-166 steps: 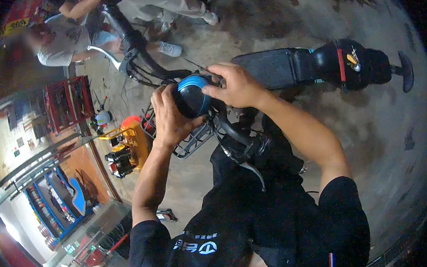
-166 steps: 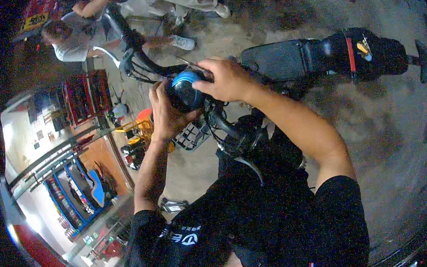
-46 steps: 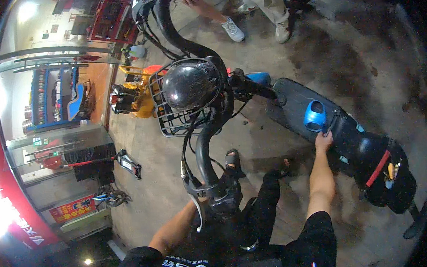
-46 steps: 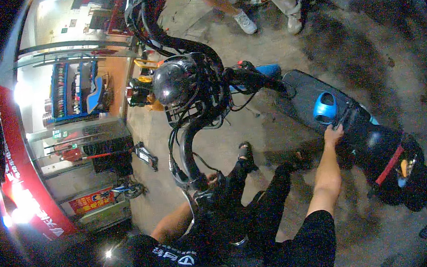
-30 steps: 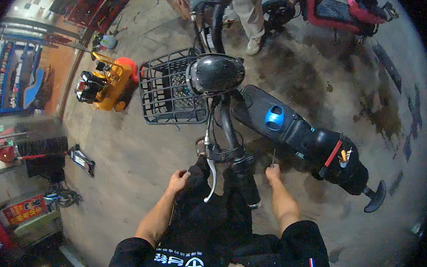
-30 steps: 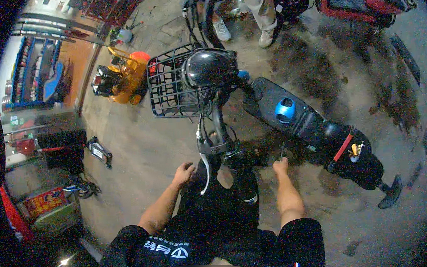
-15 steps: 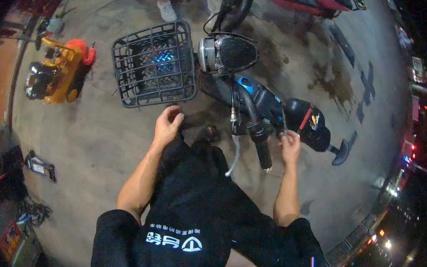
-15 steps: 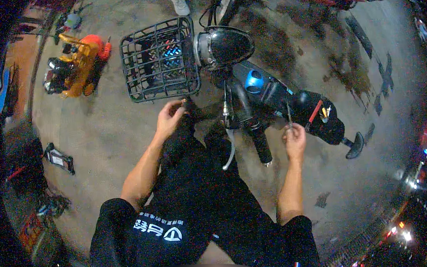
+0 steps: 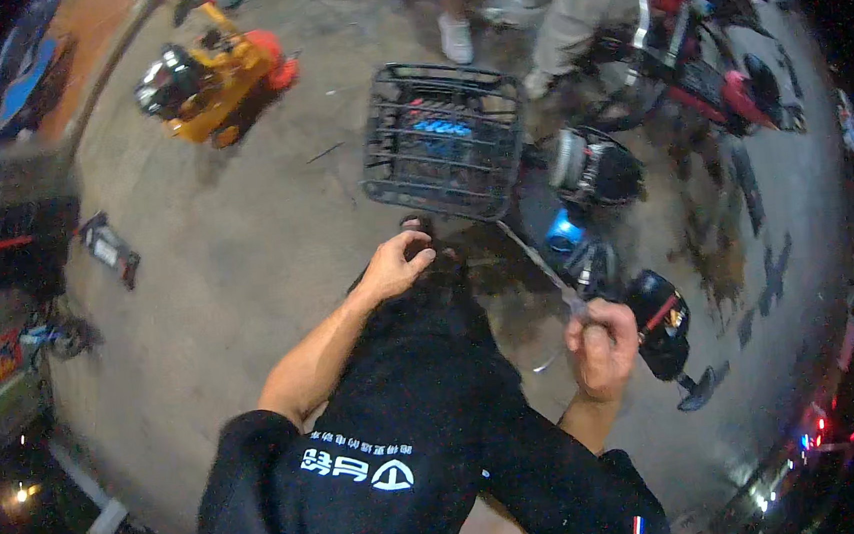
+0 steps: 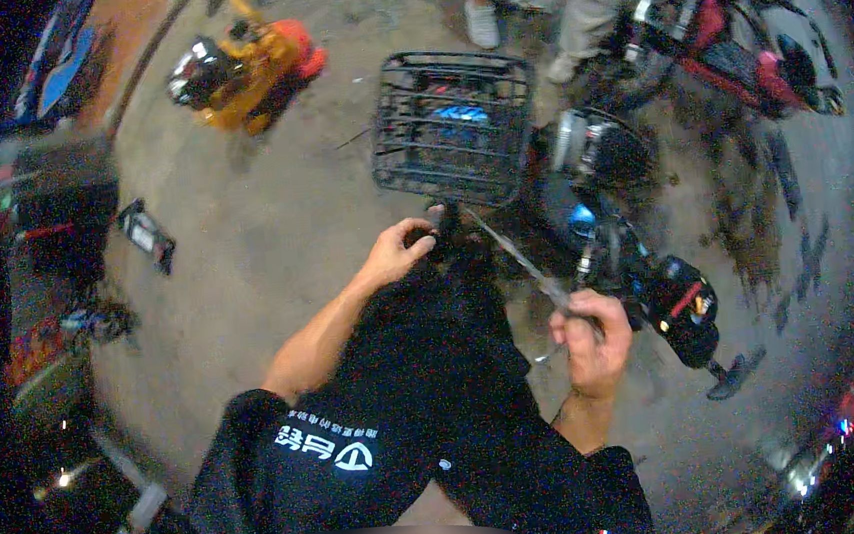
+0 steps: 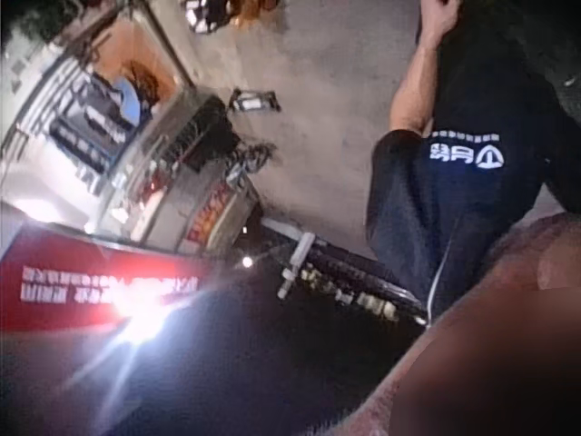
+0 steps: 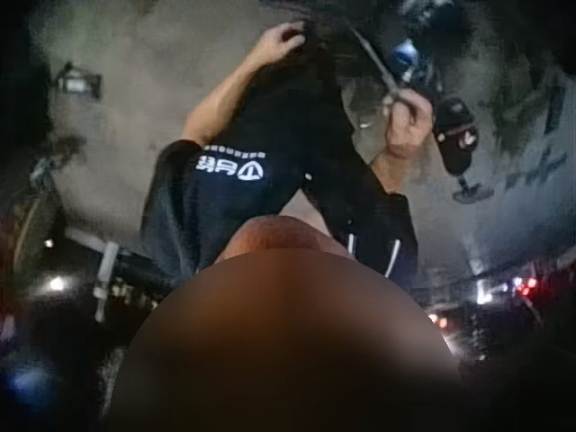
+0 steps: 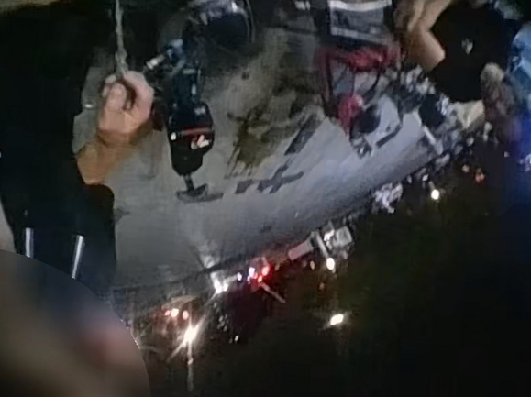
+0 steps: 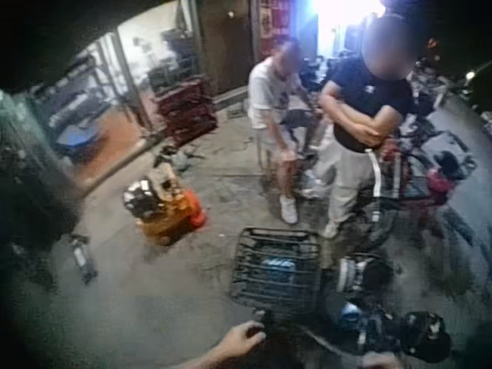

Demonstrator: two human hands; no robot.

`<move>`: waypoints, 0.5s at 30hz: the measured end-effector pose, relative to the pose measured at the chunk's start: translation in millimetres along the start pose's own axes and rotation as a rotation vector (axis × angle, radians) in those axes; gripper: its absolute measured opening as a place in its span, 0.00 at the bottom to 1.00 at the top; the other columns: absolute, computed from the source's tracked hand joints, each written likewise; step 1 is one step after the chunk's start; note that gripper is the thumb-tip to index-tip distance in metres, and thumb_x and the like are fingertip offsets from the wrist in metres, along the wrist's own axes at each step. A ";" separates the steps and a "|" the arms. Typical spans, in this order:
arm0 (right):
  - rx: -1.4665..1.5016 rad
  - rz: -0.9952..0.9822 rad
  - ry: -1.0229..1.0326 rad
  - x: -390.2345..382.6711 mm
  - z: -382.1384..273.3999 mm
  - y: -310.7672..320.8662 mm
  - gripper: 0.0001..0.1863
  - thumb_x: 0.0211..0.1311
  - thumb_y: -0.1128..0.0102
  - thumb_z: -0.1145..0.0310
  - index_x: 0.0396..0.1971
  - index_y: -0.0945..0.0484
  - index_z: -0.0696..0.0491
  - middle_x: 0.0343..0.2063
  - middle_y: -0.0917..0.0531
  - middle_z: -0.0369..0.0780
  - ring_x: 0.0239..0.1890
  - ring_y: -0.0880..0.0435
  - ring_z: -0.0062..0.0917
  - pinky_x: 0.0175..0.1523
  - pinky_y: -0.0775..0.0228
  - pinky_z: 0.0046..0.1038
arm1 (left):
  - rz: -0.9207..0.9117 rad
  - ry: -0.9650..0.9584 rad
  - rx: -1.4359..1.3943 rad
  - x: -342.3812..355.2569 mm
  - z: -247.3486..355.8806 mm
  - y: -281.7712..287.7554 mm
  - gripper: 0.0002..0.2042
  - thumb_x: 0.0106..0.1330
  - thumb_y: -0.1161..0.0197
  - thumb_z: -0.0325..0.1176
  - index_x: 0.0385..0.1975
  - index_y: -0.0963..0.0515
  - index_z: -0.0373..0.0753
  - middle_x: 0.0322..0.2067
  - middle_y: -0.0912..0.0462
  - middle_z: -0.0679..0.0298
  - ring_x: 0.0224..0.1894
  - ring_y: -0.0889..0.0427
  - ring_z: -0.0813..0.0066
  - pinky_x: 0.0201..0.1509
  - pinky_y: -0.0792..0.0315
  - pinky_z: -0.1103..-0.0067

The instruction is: The person disassembles the handlebar control housing of an electric scooter, removes the cover, and works on the internal wiring and components using a screwdriver and pliers. They manipulate wires and connectors, then reassemble the housing and secure it back onto the handlebar.

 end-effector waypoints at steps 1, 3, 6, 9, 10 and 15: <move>0.048 -0.061 -0.094 1.1 12.7 -21.0 0.12 0.56 0.37 0.70 0.38 0.26 0.57 0.30 0.23 0.39 0.28 0.23 0.20 0.32 0.29 0.20 | 0.063 0.008 -0.008 -17.6 -18.3 17.3 0.17 0.62 0.38 0.39 0.45 0.24 0.33 0.39 0.17 0.58 0.42 0.19 0.71 0.49 0.27 0.75; 0.004 -0.184 -0.111 2.2 19.0 -60.5 0.10 0.55 0.38 0.74 0.38 0.24 0.59 0.31 0.21 0.39 0.31 0.23 0.20 0.36 0.30 0.20 | 0.186 0.175 -0.133 -37.7 -74.1 60.6 0.15 0.61 0.38 0.35 0.44 0.23 0.32 0.39 0.17 0.58 0.41 0.20 0.75 0.48 0.28 0.78; -0.144 -0.317 -0.138 8.0 23.0 -102.3 0.10 0.55 0.39 0.75 0.38 0.21 0.60 0.31 0.20 0.39 0.33 0.22 0.22 0.40 0.31 0.22 | 0.515 0.419 -0.364 -78.1 -173.6 124.4 0.13 0.61 0.38 0.33 0.42 0.23 0.33 0.32 0.19 0.62 0.31 0.22 0.76 0.34 0.26 0.78; -0.315 -0.329 -0.086 29.9 35.1 -145.1 0.11 0.56 0.38 0.72 0.38 0.20 0.58 0.33 0.18 0.40 0.37 0.20 0.24 0.43 0.29 0.25 | 0.625 0.683 -0.388 -113.7 -268.7 183.9 0.14 0.61 0.40 0.34 0.44 0.25 0.34 0.26 0.22 0.63 0.24 0.24 0.74 0.26 0.29 0.78; -0.262 -0.310 -0.166 34.2 49.2 -163.2 0.11 0.55 0.38 0.72 0.39 0.20 0.57 0.36 0.17 0.42 0.40 0.18 0.26 0.47 0.27 0.26 | 0.534 0.802 -0.266 -128.4 -294.9 204.7 0.18 0.60 0.40 0.36 0.47 0.27 0.34 0.27 0.22 0.60 0.24 0.24 0.72 0.26 0.29 0.76; -0.319 -0.236 0.051 74.5 58.9 -278.6 0.12 0.56 0.36 0.66 0.38 0.19 0.55 0.36 0.16 0.43 0.37 0.16 0.30 0.43 0.24 0.31 | 0.345 0.912 -0.476 -136.8 -358.8 308.2 0.15 0.66 0.48 0.34 0.16 0.34 0.39 0.16 0.34 0.66 0.17 0.36 0.75 0.18 0.42 0.75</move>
Point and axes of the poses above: each hand's wrist, its own x-axis towards the middle knuckle, its own y-axis out of the back of the hand, z = x × y, the point moved 9 cm from there along x, towards the middle knuckle
